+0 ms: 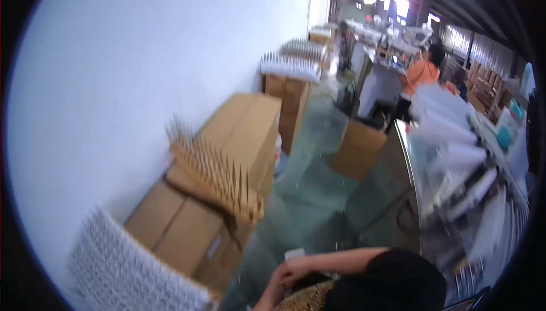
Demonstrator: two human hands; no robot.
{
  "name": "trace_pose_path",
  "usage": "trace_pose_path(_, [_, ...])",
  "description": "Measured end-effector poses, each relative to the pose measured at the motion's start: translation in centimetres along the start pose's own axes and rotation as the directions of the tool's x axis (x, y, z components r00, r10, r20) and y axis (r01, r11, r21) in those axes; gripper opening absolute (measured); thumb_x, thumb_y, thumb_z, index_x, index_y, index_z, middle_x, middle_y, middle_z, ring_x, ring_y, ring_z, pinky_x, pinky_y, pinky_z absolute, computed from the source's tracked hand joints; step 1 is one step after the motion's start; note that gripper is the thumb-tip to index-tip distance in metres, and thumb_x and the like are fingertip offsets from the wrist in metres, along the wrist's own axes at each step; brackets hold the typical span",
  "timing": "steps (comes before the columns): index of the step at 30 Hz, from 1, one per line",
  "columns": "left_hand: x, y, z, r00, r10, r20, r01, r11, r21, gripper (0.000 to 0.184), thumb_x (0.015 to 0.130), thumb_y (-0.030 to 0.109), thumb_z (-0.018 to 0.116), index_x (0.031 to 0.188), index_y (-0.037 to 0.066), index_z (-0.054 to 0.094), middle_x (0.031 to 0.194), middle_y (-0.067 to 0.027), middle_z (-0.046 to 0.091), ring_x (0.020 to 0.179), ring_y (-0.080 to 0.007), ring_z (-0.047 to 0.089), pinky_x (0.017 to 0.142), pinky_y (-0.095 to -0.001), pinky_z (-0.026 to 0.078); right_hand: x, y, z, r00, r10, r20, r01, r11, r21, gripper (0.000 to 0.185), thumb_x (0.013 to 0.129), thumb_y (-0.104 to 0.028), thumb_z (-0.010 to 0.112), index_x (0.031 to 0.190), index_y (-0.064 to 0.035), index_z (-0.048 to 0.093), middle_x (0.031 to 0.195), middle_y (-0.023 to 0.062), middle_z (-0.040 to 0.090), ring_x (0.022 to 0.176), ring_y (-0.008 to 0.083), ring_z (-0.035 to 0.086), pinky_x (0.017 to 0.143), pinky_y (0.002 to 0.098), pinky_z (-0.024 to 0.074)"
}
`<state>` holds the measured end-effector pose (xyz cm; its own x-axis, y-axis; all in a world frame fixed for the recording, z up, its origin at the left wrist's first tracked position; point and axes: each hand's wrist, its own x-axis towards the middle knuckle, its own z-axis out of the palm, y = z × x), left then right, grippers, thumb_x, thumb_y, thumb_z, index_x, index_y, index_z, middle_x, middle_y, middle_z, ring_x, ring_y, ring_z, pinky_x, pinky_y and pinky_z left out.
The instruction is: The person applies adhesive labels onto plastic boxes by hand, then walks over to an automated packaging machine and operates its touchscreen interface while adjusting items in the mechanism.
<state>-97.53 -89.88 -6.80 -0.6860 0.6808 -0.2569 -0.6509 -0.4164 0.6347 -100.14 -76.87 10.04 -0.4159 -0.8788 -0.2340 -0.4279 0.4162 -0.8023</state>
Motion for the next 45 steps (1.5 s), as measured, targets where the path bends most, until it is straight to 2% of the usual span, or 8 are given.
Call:
trace_pose_path(11, [36.5, 7.4, 19.4, 0.884, -0.263, 0.387, 0.256, 0.964, 0.072, 0.023, 0.084, 0.015, 0.045, 0.097, 0.000, 0.056, 0.092, -0.0167, 0.057, 0.080, -0.0265, 0.057, 0.078, -0.0353, 0.045, -20.6, 11.7, -25.4, 0.493, 0.470, -0.732, -0.629, 0.774, 0.074, 0.032, 0.077, -0.037, 0.056, 0.076, -0.0054, 0.060, 0.082, 0.0120, 0.059, 0.074, 0.0272, 0.057, 0.064, 0.0339, 0.0455])
trace_pose_path(17, [46.7, 10.5, 28.0, 0.685, -0.374, 0.625, 0.509, 0.859, -0.044, 0.024, 0.089, 0.028, 0.041, 0.091, 0.007, 0.054, 0.082, -0.0039, 0.057, 0.072, -0.0120, 0.055, 0.065, -0.0255, 0.045, -26.5, 15.1, -29.5, 0.266, 0.619, -0.739, -0.684, 0.661, 0.308, 0.032, 0.079, -0.037, 0.055, 0.073, -0.0054, 0.060, 0.078, 0.0129, 0.059, 0.072, 0.0283, 0.057, 0.063, 0.0349, 0.0453])
trace_pose_path(19, [46.4, 16.5, 32.0, 0.763, -0.553, 0.336, 0.554, 0.826, 0.101, 0.025, 0.089, 0.028, 0.042, 0.094, 0.007, 0.054, 0.087, -0.0049, 0.057, 0.076, -0.0136, 0.056, 0.067, -0.0263, 0.046, -27.6, 18.4, -30.9, 0.181, 0.616, -0.767, -0.657, 0.656, 0.371, 0.032, 0.079, -0.037, 0.055, 0.074, -0.0055, 0.060, 0.077, 0.0128, 0.059, 0.072, 0.0284, 0.057, 0.063, 0.0352, 0.0452])
trace_pose_path(27, [65.8, 20.7, 29.6, 0.523, -0.719, 0.458, 0.665, 0.680, 0.307, 0.038, 0.089, 0.026, 0.041, 0.117, 0.002, 0.038, 0.114, -0.0123, 0.044, 0.102, -0.0209, 0.046, 0.083, -0.0308, 0.041, -28.2, 24.4, -46.6, 0.196, 0.665, -0.721, -0.550, 0.683, 0.480, 0.038, 0.077, -0.040, 0.057, 0.079, -0.0028, 0.059, 0.075, 0.0121, 0.060, 0.069, 0.0269, 0.057, 0.063, 0.0352, 0.0447])
trace_pose_path(30, [71.3, 23.3, 31.9, 0.469, -0.772, 0.429, 0.657, 0.630, 0.414, 0.048, 0.090, 0.027, 0.040, 0.129, 0.001, 0.029, 0.128, -0.0150, 0.037, 0.116, -0.0246, 0.039, 0.093, -0.0332, 0.037, -30.8, 26.4, -50.6, 0.181, 0.655, -0.734, -0.460, 0.716, 0.525, 0.039, 0.077, -0.041, 0.057, 0.077, -0.0018, 0.059, 0.077, 0.0114, 0.061, 0.069, 0.0260, 0.057, 0.064, 0.0346, 0.0443])
trace_pose_path(35, [78.7, 20.9, 37.4, 0.484, -0.772, 0.412, 0.492, 0.629, 0.602, 0.027, 0.079, 0.012, 0.058, 0.104, 0.004, 0.052, 0.090, -0.0065, 0.058, 0.078, -0.0145, 0.056, 0.062, -0.0255, 0.046, -38.2, 29.2, -53.6, 0.035, 0.587, -0.809, -0.332, 0.770, 0.545, 0.023, 0.082, -0.026, 0.056, 0.086, -0.0036, 0.061, 0.072, 0.0050, 0.060, 0.066, 0.0136, 0.055, 0.059, 0.0261, 0.0432])
trace_pose_path(39, [84.9, 19.6, 42.4, 0.539, -0.622, 0.568, 0.269, 0.767, 0.583, 0.020, 0.082, 0.015, 0.056, 0.098, 0.003, 0.055, 0.083, -0.0027, 0.058, 0.071, -0.0097, 0.054, 0.058, -0.0218, 0.042, -45.1, 34.4, -56.5, -0.165, 0.709, -0.685, 0.607, 0.621, 0.496, 0.028, 0.086, -0.028, 0.049, 0.074, -0.0037, 0.056, 0.074, 0.0046, 0.054, 0.070, 0.0128, 0.051, 0.064, 0.0279, 0.0443])
trace_pose_path(45, [92.6, 20.3, 51.0, 0.621, -0.538, 0.570, 0.179, 0.805, 0.565, 0.027, 0.085, 0.005, 0.049, 0.112, 0.000, 0.050, 0.110, -0.0063, 0.053, 0.094, -0.0146, 0.054, 0.081, -0.0278, 0.043, -53.6, 36.4, -63.4, -0.289, 0.731, -0.618, 0.766, 0.564, 0.310, 0.026, 0.088, -0.028, 0.045, 0.079, -0.0052, 0.054, 0.076, 0.0033, 0.052, 0.070, 0.0120, 0.049, 0.065, 0.0272, 0.0439])
